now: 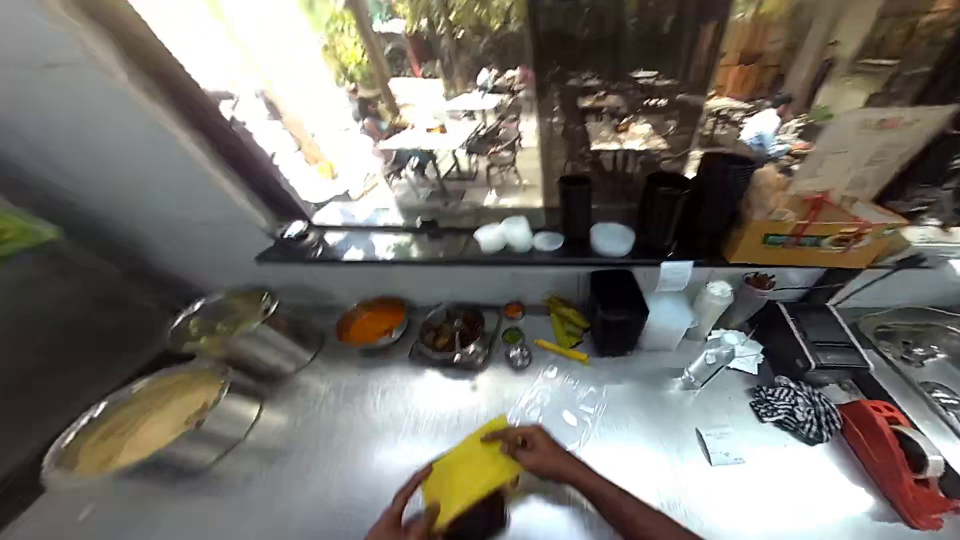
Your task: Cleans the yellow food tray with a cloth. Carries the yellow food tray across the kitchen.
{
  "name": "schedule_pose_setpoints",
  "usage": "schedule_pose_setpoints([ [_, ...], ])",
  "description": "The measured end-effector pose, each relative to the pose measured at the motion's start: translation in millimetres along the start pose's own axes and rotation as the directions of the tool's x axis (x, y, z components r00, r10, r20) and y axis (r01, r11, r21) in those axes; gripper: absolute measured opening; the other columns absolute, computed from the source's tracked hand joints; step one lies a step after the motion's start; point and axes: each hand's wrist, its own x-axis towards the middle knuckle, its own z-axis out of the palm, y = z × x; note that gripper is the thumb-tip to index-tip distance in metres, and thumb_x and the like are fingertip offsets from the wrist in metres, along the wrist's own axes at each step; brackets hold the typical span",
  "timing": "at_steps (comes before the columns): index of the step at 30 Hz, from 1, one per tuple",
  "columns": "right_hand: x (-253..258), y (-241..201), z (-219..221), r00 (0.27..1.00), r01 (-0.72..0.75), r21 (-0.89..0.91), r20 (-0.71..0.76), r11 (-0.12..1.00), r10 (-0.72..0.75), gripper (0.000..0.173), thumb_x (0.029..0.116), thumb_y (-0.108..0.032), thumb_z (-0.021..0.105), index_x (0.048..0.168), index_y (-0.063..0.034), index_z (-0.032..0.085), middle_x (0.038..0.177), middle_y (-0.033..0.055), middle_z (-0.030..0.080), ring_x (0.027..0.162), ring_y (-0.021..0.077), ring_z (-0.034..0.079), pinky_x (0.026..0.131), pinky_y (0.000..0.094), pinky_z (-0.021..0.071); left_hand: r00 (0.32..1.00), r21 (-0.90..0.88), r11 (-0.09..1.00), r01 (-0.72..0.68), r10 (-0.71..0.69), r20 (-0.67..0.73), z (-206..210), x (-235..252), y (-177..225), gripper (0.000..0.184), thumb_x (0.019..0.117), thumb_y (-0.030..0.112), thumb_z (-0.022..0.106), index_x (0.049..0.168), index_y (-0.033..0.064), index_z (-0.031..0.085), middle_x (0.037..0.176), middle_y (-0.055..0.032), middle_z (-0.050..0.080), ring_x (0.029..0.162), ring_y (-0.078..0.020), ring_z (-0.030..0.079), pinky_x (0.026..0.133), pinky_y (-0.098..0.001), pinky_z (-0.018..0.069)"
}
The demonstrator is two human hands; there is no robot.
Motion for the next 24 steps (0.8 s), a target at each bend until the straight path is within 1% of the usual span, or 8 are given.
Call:
schedule_pose_setpoints([
  [2,7.3,-10.8,-4.5,0.996,-0.090,-0.056,0.024,0.994,0.091,0.035,0.1055,-0.009,0.050,0.137,-0.0102,0.065,0.125,0.0121,0.070,0.081,0.0179,0.070,0.072,0.0381,0.0612,0.998,-0.038,0.999,0.002,-0.004,-0.065,-3.5,5.2,-11.2,0.053,0.0856,-0.010,0.060,0.137,0.0037,0.062,0.135,-0.0122,0.066,0.062,-0.0171,0.067,0.050,-0.0324,0.0568],
  [5,20.1,-38.2,-9.5,0.990,-0.137,-0.131,-0.007,0.982,0.137,0.033,0.1039,-0.001,0.053,0.133,-0.0068,0.067,0.121,0.0136,0.072,0.083,0.0221,0.069,0.077,0.0419,0.0586,0.990,-0.138,0.990,0.040,-0.058,-0.132,1.3,2.6,-23.8,0.055,0.0878,-0.012,0.066,0.138,0.0097,0.063,0.123,-0.0148,0.070,0.066,-0.0248,0.070,0.057,-0.0385,0.0620],
  [9,61.3,-2.2,-13.2,0.990,0.122,-0.139,0.091,0.983,-0.110,0.030,0.0996,0.003,0.055,0.123,-0.0034,0.073,0.126,0.0108,0.072,0.105,0.0181,0.071,0.093,0.0393,0.0589,0.973,-0.145,0.989,-0.007,-0.027,-0.229,12.2,-9.1,-53.5,0.065,0.0867,-0.009,0.073,0.142,0.0233,0.061,0.125,-0.0090,0.069,0.069,-0.0279,0.070,0.065,-0.0452,0.0643],
  [11,76.3,1.0,-11.1,0.976,0.161,-0.211,0.178,0.964,-0.125,0.031,0.0988,0.004,0.055,0.120,-0.0049,0.075,0.124,0.0104,0.073,0.110,0.0195,0.070,0.099,0.0425,0.0567,0.949,-0.135,0.991,0.006,-0.048,-0.312,21.3,-15.7,-67.4,0.064,0.0865,-0.007,0.075,0.142,0.0215,0.060,0.110,-0.0131,0.073,0.061,-0.0277,0.068,0.060,-0.0446,0.0633],
  [16,105.6,22.6,15.0,0.901,0.288,-0.410,0.423,0.865,-0.099,0.034,0.0954,0.003,0.058,0.117,-0.0145,0.078,0.121,0.0075,0.075,0.110,0.0261,0.071,0.096,0.0558,0.0557,0.931,-0.021,0.999,0.039,-0.044,-0.362,34.1,-38.4,-105.0,0.058,0.0838,-0.006,0.075,0.136,0.0163,0.063,0.140,-0.0080,0.057,0.071,-0.0279,0.072,0.062,-0.0472,0.0666],
  [19,113.9,37.4,32.8,0.842,0.345,-0.470,0.537,0.813,-0.047,0.037,0.0951,0.001,0.058,0.117,-0.0192,0.078,0.121,0.0052,0.075,0.108,0.0278,0.071,0.091,0.0597,0.0556,0.935,0.021,0.998,0.066,-0.054,-0.350,37.1,-48.1,-116.4,0.053,0.0827,-0.004,0.076,0.132,0.0121,0.066,0.138,-0.0114,0.055,0.073,-0.0256,0.072,0.064,-0.0445,0.0670],
  [22,118.8,48.7,43.2,0.801,0.376,-0.485,0.599,0.789,-0.014,0.036,0.0953,0.000,0.058,0.117,-0.0204,0.079,0.120,0.0047,0.075,0.107,0.0284,0.071,0.089,0.0602,0.0555,0.930,0.031,0.991,0.129,-0.110,-0.350,36.2,-49.3,-115.7,0.044,0.0888,-0.002,0.071,0.131,0.0100,0.067,0.135,-0.0121,0.058,0.072,-0.0242,0.072,0.064,-0.0430,0.0669],
  [24,122.0,52.5,45.8,0.777,0.396,-0.492,0.629,0.775,0.002,0.036,0.0950,0.000,0.058,0.117,-0.0207,0.078,0.118,0.0052,0.075,0.106,0.0284,0.071,0.089,0.0595,0.0552,0.930,0.122,0.976,0.181,-0.129,-0.343,33.9,-47.6,-115.9,0.037,0.0928,0.004,0.070,0.129,0.0096,0.068,0.130,-0.0121,0.060,0.073,-0.0217,0.071,0.063,-0.0414,0.0660],
])
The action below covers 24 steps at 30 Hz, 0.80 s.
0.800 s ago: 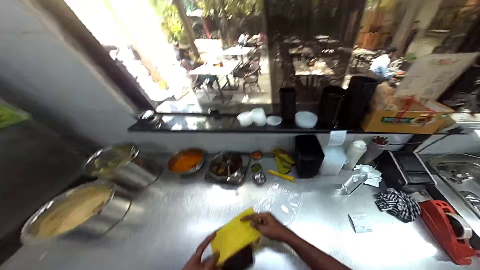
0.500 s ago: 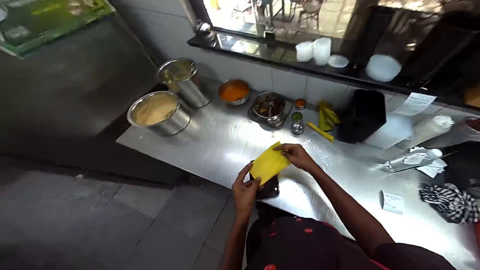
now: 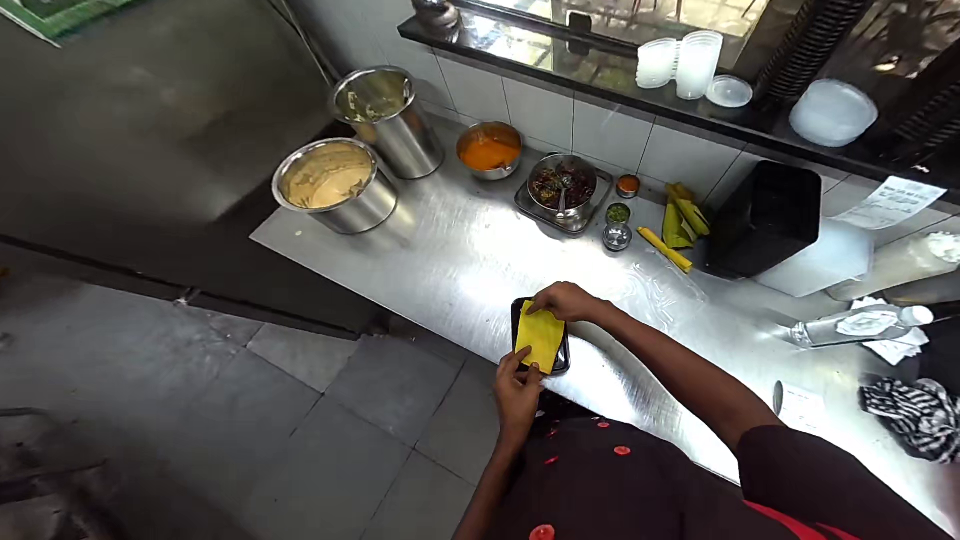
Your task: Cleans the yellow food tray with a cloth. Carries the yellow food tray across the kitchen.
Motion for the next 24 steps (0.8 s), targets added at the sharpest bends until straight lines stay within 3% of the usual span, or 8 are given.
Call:
schedule_pose_setpoints([
  [3,3.6,0.1,-3.9,0.999,0.008,-0.031,0.047,0.999,-0.006,0.037,0.0945,0.001,0.059,0.117,-0.0216,0.078,0.118,0.0043,0.075,0.107,0.0280,0.071,0.089,0.0591,0.0553,0.999,0.174,0.984,-0.032,0.031,0.007,-1.4,4.1,-1.9,0.030,0.0934,0.011,0.072,0.123,0.0111,0.072,0.118,-0.0080,0.066,0.077,-0.0173,0.069,0.070,-0.0404,0.0623],
  [6,7.3,1.0,-7.6,0.998,0.015,-0.060,0.070,0.998,-0.011,0.037,0.0929,0.001,0.060,0.116,-0.0212,0.078,0.115,0.0047,0.076,0.104,0.0282,0.071,0.088,0.0588,0.0554,1.000,0.204,0.978,-0.028,0.027,0.010,0.3,7.2,-1.8,0.025,0.0919,0.011,0.074,0.117,0.0106,0.073,0.110,-0.0083,0.068,0.071,-0.0181,0.069,0.068,-0.0420,0.0638],
  [8,10.4,-2.7,-12.1,0.996,0.008,-0.088,0.092,0.996,0.000,0.036,0.0913,0.001,0.063,0.115,-0.0203,0.078,0.114,0.0052,0.076,0.104,0.0290,0.071,0.088,0.0605,0.0553,0.997,0.327,0.942,-0.074,0.070,0.023,1.1,10.4,4.3,0.023,0.0923,0.015,0.075,0.115,0.0107,0.073,0.108,-0.0080,0.067,0.071,-0.0177,0.068,0.067,-0.0417,0.0627],
  [10,15.4,-6.4,-14.8,0.992,0.003,-0.132,0.124,0.991,0.013,0.034,0.0923,-0.001,0.063,0.116,-0.0210,0.078,0.112,0.0050,0.076,0.104,0.0289,0.071,0.087,0.0605,0.0550,0.990,0.534,0.833,-0.143,0.119,0.080,1.6,15.6,9.3,0.020,0.0944,0.023,0.072,0.112,0.0128,0.076,0.105,-0.0077,0.070,0.079,-0.0217,0.067,0.073,-0.0455,0.0588],
  [11,17.7,-8.7,-15.6,0.990,0.005,-0.155,0.137,0.988,0.016,0.033,0.0927,-0.002,0.062,0.115,-0.0208,0.078,0.111,0.0054,0.076,0.103,0.0292,0.071,0.086,0.0604,0.0549,0.987,0.616,0.771,-0.160,0.107,0.121,2.4,18.7,12.0,0.020,0.0954,0.026,0.070,0.110,0.0142,0.077,0.105,-0.0085,0.072,0.090,-0.0264,0.068,0.081,-0.0495,0.0568],
  [13,22.0,-13.1,-15.0,0.986,0.010,-0.194,0.165,0.981,0.023,0.033,0.0927,-0.003,0.063,0.115,-0.0214,0.078,0.108,0.0058,0.076,0.101,0.0296,0.071,0.084,0.0604,0.0550,0.980,0.713,0.675,-0.187,0.081,0.180,5.1,24.4,12.5,0.021,0.0978,0.030,0.066,0.105,0.0158,0.079,0.101,-0.0079,0.073,0.098,-0.0311,0.066,0.085,-0.0518,0.0544],
  [17,29.0,-19.1,-5.6,0.972,0.051,-0.292,0.234,0.955,0.019,0.035,0.0892,-0.002,0.066,0.114,-0.0234,0.078,0.107,0.0047,0.076,0.100,0.0295,0.070,0.081,0.0597,0.0553,0.969,0.795,0.562,-0.229,0.050,0.243,10.7,30.0,12.0,0.028,0.0995,0.034,0.061,0.091,0.0152,0.080,0.092,-0.0068,0.074,0.099,-0.0322,0.065,0.086,-0.0510,0.0525],
  [24,32.8,-22.4,1.4,0.956,0.083,-0.354,0.293,0.932,0.026,0.037,0.0874,-0.003,0.068,0.117,-0.0236,0.076,0.109,0.0038,0.075,0.102,0.0284,0.070,0.082,0.0575,0.0554,0.949,0.826,0.485,-0.286,0.025,0.314,10.4,36.3,9.6,0.030,0.0984,0.038,0.060,0.088,0.0173,0.080,0.089,-0.0047,0.074,0.101,-0.0309,0.064,0.085,-0.0489,0.0515],
])
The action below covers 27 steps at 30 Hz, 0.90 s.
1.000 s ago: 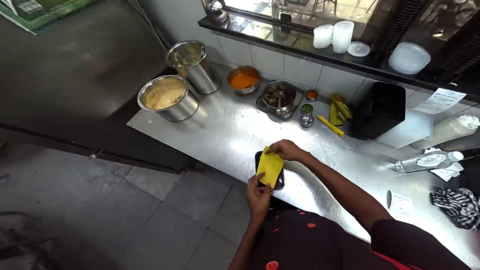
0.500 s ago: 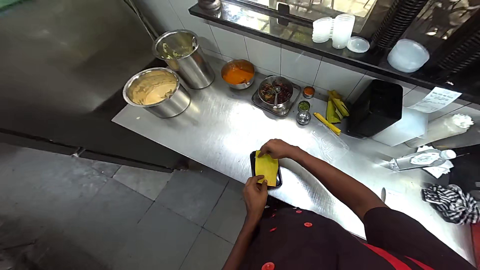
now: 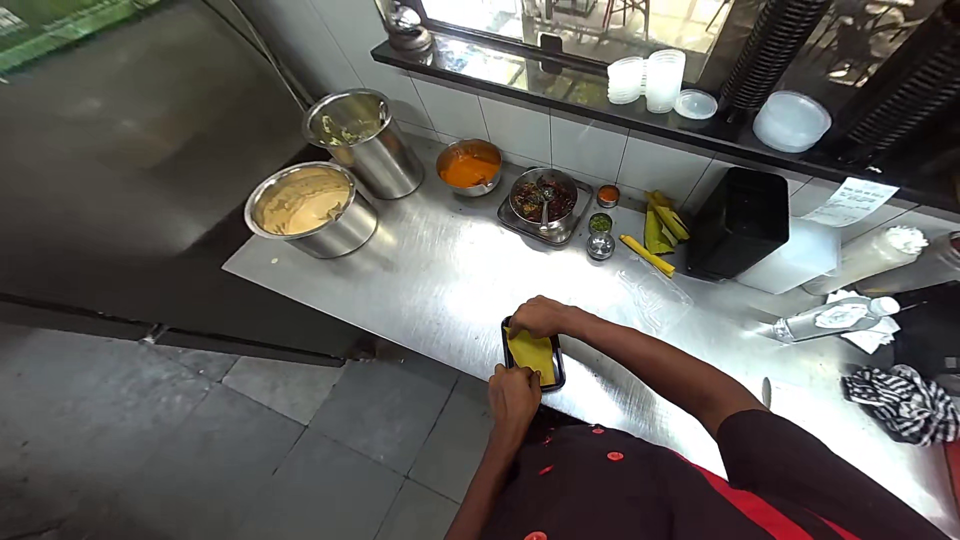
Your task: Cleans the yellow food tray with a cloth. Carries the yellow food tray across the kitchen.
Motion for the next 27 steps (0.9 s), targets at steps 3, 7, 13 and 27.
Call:
schedule_pose_setpoints([
  [3,-5.6,3.1,-3.9,0.999,-0.035,0.050,0.015,0.998,0.034,0.037,0.0888,-0.002,0.066,0.118,-0.0228,0.076,0.109,0.0071,0.075,0.103,0.0316,0.069,0.082,0.0601,0.0545,1.000,0.035,0.999,0.014,-0.015,0.024,0.0,0.2,1.1,0.032,0.0989,0.040,0.059,0.089,0.0178,0.079,0.091,-0.0043,0.074,0.103,-0.0298,0.063,0.087,-0.0477,0.0507],
  [7,-9.2,6.7,-4.1,0.995,-0.102,0.160,0.010,0.982,0.102,0.035,0.0913,-0.003,0.065,0.118,-0.0224,0.076,0.105,0.0088,0.075,0.100,0.0322,0.070,0.081,0.0614,0.0548,0.998,-0.030,0.997,0.067,-0.066,0.025,2.1,0.7,-1.2,0.025,0.0979,0.037,0.062,0.095,0.0213,0.081,0.092,-0.0026,0.075,0.103,-0.0281,0.064,0.088,-0.0463,0.0516],
  [13,-10.8,10.6,-6.4,0.989,-0.149,0.254,0.028,0.956,0.146,0.036,0.0901,-0.003,0.068,0.119,-0.0217,0.076,0.113,0.0103,0.074,0.109,0.0336,0.068,0.089,0.0639,0.0537,0.995,-0.263,0.961,0.091,-0.095,-0.005,2.5,0.1,-10.9,0.025,0.0943,0.023,0.062,0.113,0.0170,0.078,0.091,-0.0118,0.071,0.095,-0.0322,0.066,0.083,-0.0509,0.0549],
  [27,-15.5,7.4,44.1,0.969,-0.006,-0.167,-0.243,0.986,-0.035,0.021,0.0941,-0.004,0.062,0.110,-0.0136,0.072,0.118,0.0059,0.070,0.097,0.0285,0.068,0.070,0.0489,0.0569,0.997,0.131,0.988,0.083,-0.082,-0.012,-1.5,2.0,1.7,0.026,0.0877,0.039,0.070,0.107,0.0239,0.080,0.117,-0.0095,0.068,0.114,-0.0333,0.058,0.093,-0.0496,0.0462],
])
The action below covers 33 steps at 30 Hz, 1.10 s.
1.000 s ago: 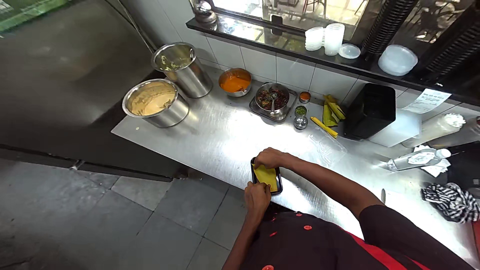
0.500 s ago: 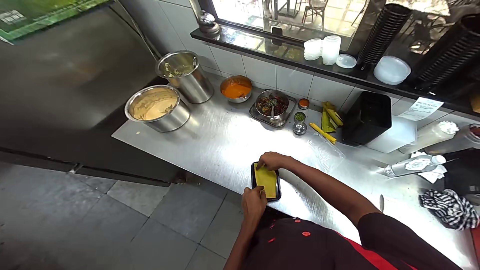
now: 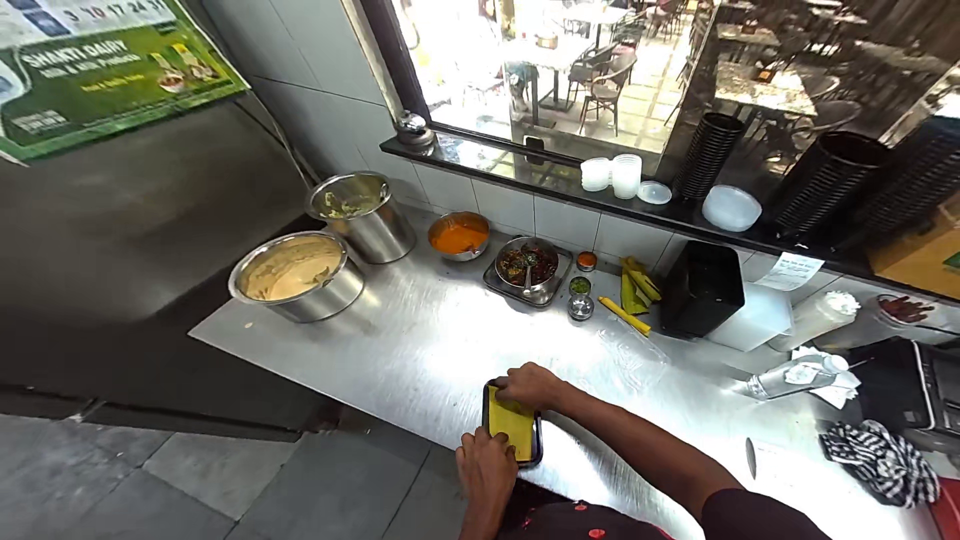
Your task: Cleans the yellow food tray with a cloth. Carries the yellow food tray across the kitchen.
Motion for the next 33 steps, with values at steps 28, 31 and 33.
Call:
schedule_pose_setpoints([
  [28,-18.2,-81.9,50.0,0.934,-0.314,0.023,-0.173,0.949,0.314,0.037,0.0942,-0.017,0.061,0.129,-0.0029,0.063,0.135,0.0142,0.062,0.129,0.0320,0.057,0.101,0.0497,0.0506,0.960,-0.395,0.917,-0.054,-0.060,-0.273,43.4,-6.7,-8.9,0.060,0.0909,0.017,0.064,0.148,0.0053,0.051,0.149,-0.0249,0.046,0.113,-0.0376,0.066,0.087,-0.0500,0.0593],
  [31,-21.2,-77.6,52.6,0.943,-0.291,0.032,-0.160,0.956,0.293,0.041,0.0977,-0.022,0.057,0.135,-0.0034,0.060,0.137,0.0152,0.061,0.129,0.0328,0.057,0.103,0.0507,0.0492,0.953,-0.432,0.900,-0.059,-0.077,-0.292,46.5,-5.4,-8.4,0.059,0.0963,0.015,0.053,0.154,0.0065,0.045,0.150,-0.0217,0.048,0.108,-0.0364,0.068,0.084,-0.0520,0.0597],
  [33,-24.1,-77.9,52.6,0.948,-0.273,0.036,-0.163,0.961,0.275,0.041,0.1003,-0.021,0.054,0.137,-0.0035,0.059,0.139,0.0166,0.060,0.129,0.0339,0.056,0.105,0.0513,0.0480,0.940,-0.479,0.876,-0.052,-0.118,-0.319,49.8,-6.6,-8.5,0.057,0.0976,0.011,0.048,0.154,0.0084,0.045,0.150,-0.0188,0.049,0.106,-0.0373,0.069,0.082,-0.0549,0.0592],
])
